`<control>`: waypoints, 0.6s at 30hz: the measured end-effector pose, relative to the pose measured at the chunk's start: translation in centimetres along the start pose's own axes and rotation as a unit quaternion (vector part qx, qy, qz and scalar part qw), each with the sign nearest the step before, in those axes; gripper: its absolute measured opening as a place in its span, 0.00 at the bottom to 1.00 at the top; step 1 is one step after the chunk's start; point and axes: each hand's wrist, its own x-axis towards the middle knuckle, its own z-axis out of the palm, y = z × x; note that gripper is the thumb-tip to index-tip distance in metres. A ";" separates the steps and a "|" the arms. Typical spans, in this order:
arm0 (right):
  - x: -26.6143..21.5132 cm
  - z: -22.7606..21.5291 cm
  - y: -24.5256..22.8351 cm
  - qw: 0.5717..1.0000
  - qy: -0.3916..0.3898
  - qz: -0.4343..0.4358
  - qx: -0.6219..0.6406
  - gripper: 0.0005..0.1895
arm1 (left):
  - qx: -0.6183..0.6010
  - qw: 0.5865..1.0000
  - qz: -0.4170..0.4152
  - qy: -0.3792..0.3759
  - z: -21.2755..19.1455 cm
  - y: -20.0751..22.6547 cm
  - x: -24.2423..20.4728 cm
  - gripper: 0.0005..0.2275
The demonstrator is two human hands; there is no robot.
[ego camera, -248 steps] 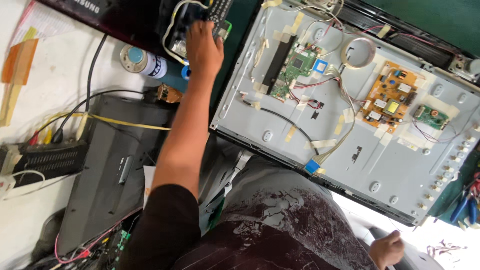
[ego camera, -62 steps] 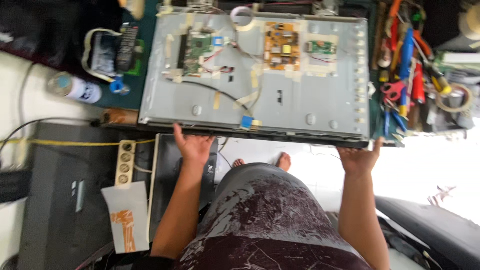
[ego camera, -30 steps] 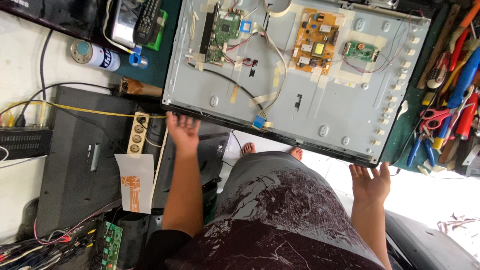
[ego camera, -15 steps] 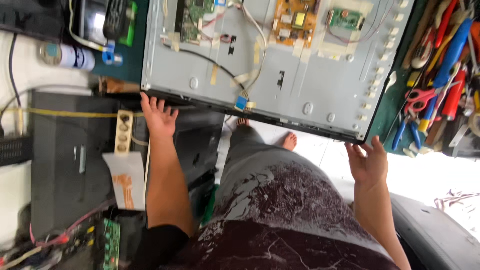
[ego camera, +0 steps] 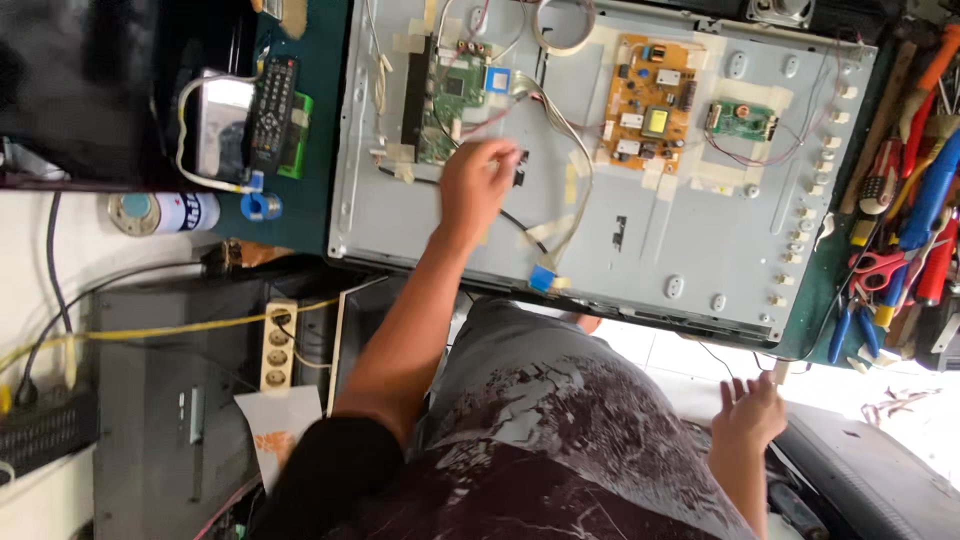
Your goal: The person works on the back of a disassembled television, manipulating internal wires and circuit boards. They use a pair of pliers to cut a wire and handle various connectors and components within the device's chassis.
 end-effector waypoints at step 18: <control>-2.2 -17.8 23.3 0.832 -0.016 -0.003 -0.555 0.46 | 0.306 0.938 0.041 -0.160 12.7 -8.0 15.6 0.07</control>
